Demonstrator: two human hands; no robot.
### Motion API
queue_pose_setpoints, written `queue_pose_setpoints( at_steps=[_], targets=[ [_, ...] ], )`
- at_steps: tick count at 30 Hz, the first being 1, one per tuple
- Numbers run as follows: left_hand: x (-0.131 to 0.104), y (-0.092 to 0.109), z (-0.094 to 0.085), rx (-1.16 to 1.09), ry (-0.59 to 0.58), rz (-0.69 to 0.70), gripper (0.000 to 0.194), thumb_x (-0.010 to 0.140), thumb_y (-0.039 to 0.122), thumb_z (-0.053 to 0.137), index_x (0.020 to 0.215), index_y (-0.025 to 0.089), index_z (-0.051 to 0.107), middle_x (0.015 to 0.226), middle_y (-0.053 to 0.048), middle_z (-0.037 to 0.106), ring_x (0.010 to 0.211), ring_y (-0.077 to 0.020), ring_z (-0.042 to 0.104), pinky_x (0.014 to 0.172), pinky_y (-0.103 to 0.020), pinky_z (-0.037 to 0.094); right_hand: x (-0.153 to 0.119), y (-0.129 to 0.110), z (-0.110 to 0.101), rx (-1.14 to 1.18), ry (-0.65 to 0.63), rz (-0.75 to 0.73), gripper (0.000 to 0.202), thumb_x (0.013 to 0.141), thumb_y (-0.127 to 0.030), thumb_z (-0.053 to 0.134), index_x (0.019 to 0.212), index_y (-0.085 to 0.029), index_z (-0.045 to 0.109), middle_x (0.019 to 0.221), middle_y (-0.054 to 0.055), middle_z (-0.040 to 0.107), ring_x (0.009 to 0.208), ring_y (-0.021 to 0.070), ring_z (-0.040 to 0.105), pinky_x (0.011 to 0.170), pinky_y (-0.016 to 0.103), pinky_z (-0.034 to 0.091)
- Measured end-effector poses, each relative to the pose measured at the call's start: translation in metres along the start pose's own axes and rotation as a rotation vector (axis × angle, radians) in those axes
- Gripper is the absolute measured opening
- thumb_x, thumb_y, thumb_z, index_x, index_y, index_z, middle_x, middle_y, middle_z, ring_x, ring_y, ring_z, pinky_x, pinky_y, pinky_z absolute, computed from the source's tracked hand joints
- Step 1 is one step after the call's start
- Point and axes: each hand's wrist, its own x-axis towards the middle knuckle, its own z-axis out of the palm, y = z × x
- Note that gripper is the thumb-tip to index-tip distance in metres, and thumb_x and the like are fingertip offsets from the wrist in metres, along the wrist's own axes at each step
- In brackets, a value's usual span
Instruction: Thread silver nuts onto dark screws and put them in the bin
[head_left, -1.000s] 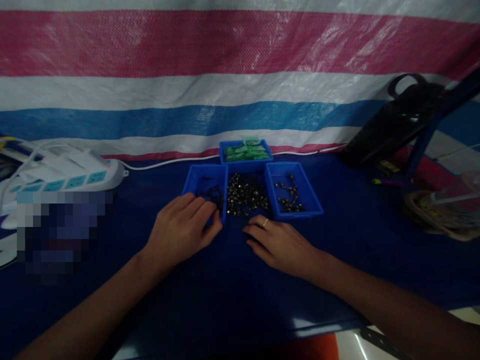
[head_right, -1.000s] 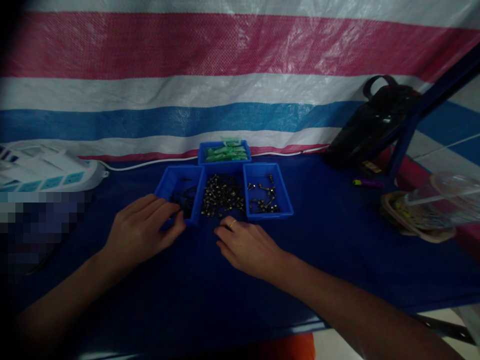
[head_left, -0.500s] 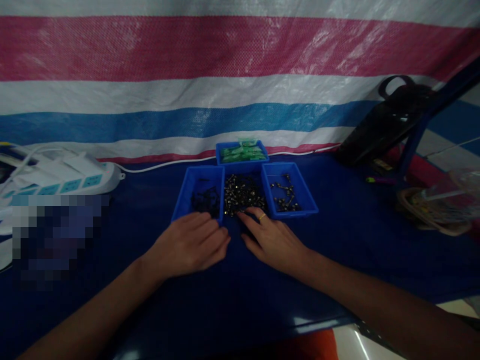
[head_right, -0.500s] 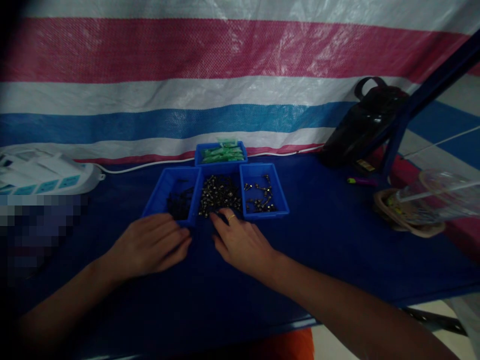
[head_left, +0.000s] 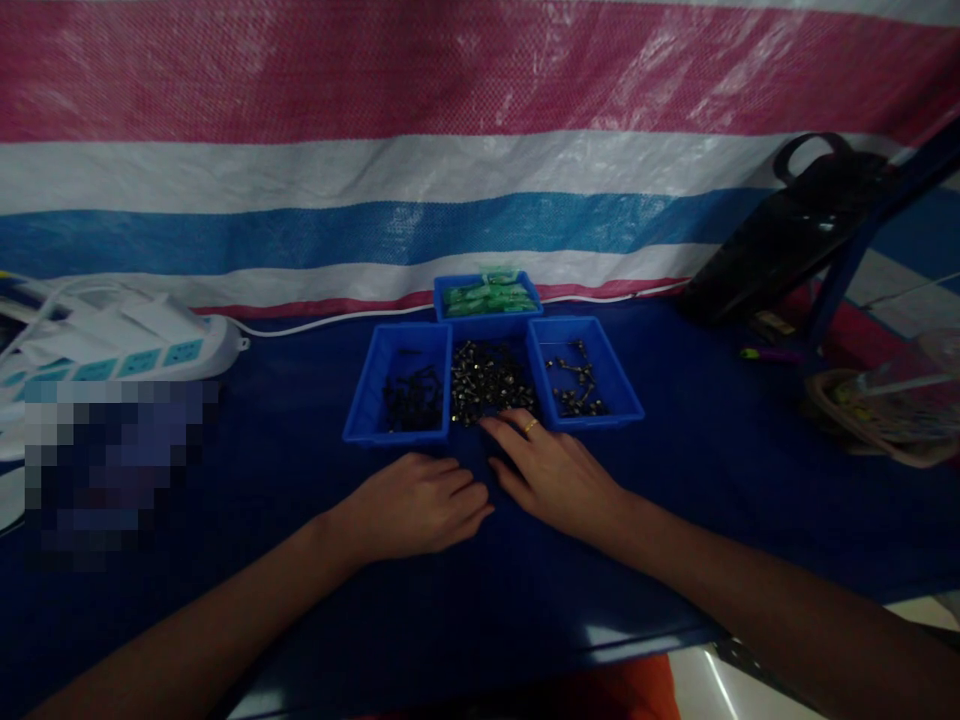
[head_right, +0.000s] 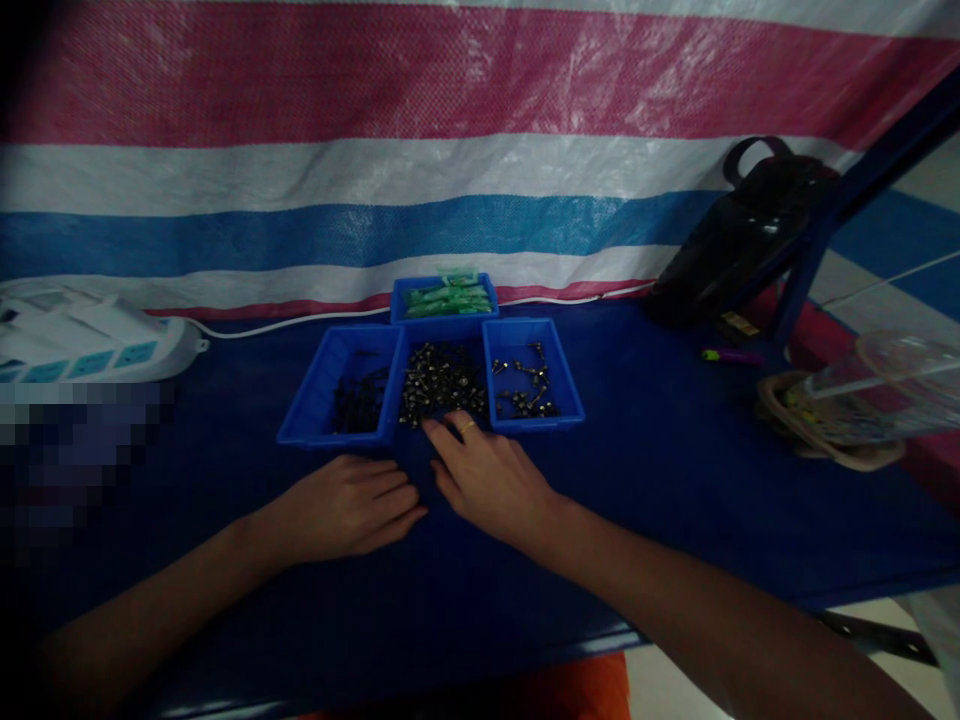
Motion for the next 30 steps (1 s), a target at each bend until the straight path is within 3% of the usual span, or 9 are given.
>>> queue_pose_setpoints(
  at_steps=[5, 9, 13, 17, 21, 30],
  targets=[
    [0.001, 0.001, 0.003, 0.000, -0.003, -0.006, 0.023, 0.089, 0.027, 0.040, 0.071, 0.017, 0.050, 0.061, 0.001, 0.055, 0.057, -0.0126, 0.052, 0.051, -0.027, 0.036, 0.001, 0.001, 0.001, -0.015, -0.003, -0.034, 0.036, 0.090, -0.027, 0.034, 0.124, -0.019, 0.040, 0.120, 0.009, 0.047, 0.095, 0.0191, 0.056, 0.072, 0.030, 0.050],
    [0.000, 0.001, 0.003, 0.000, -0.013, -0.010, 0.024, 0.089, 0.027, 0.039, 0.070, 0.018, 0.049, 0.060, 0.002, 0.053, 0.058, -0.0127, 0.052, 0.052, -0.026, 0.036, -0.001, 0.006, 0.000, -0.015, -0.016, -0.034, 0.021, 0.090, -0.024, 0.035, 0.103, -0.018, 0.050, 0.099, 0.006, 0.053, 0.080, 0.0158, 0.058, 0.063, 0.027, 0.047],
    [-0.002, 0.002, 0.003, -0.003, -0.015, -0.057, 0.025, 0.090, 0.027, 0.037, 0.070, 0.018, 0.049, 0.062, 0.002, 0.053, 0.056, -0.0117, 0.051, 0.051, -0.025, 0.037, -0.003, 0.013, -0.001, -0.001, -0.012, -0.059, 0.014, 0.089, -0.020, 0.037, 0.090, -0.017, 0.050, 0.089, 0.003, 0.053, 0.074, 0.0138, 0.056, 0.063, 0.026, 0.044],
    [-0.002, 0.005, 0.005, -0.008, -0.019, -0.158, 0.025, 0.090, 0.031, 0.038, 0.073, 0.017, 0.049, 0.063, 0.001, 0.054, 0.057, -0.0127, 0.054, 0.051, -0.024, 0.040, -0.003, 0.016, -0.004, 0.044, -0.058, -0.154, 0.010, 0.086, -0.019, 0.040, 0.089, -0.017, 0.049, 0.087, 0.002, 0.053, 0.072, 0.0128, 0.055, 0.061, 0.025, 0.041],
    [-0.001, 0.005, 0.006, -0.044, -0.023, -0.251, 0.022, 0.090, 0.033, 0.037, 0.088, 0.016, 0.051, 0.068, 0.001, 0.056, 0.060, -0.0130, 0.057, 0.052, -0.024, 0.042, -0.005, 0.015, -0.009, 0.122, -0.107, -0.238, 0.010, 0.084, -0.018, 0.043, 0.092, -0.017, 0.049, 0.087, 0.002, 0.053, 0.073, 0.0122, 0.054, 0.062, 0.024, 0.041],
    [-0.002, 0.000, 0.008, -0.023, -0.006, -0.130, 0.019, 0.090, 0.024, 0.038, 0.081, 0.017, 0.053, 0.064, 0.002, 0.052, 0.056, -0.0119, 0.053, 0.050, -0.024, 0.040, -0.008, 0.012, -0.012, 0.282, -0.113, -0.274, 0.012, 0.085, -0.018, 0.042, 0.094, -0.017, 0.049, 0.086, 0.002, 0.053, 0.074, 0.0113, 0.053, 0.067, 0.024, 0.041]
  ],
)
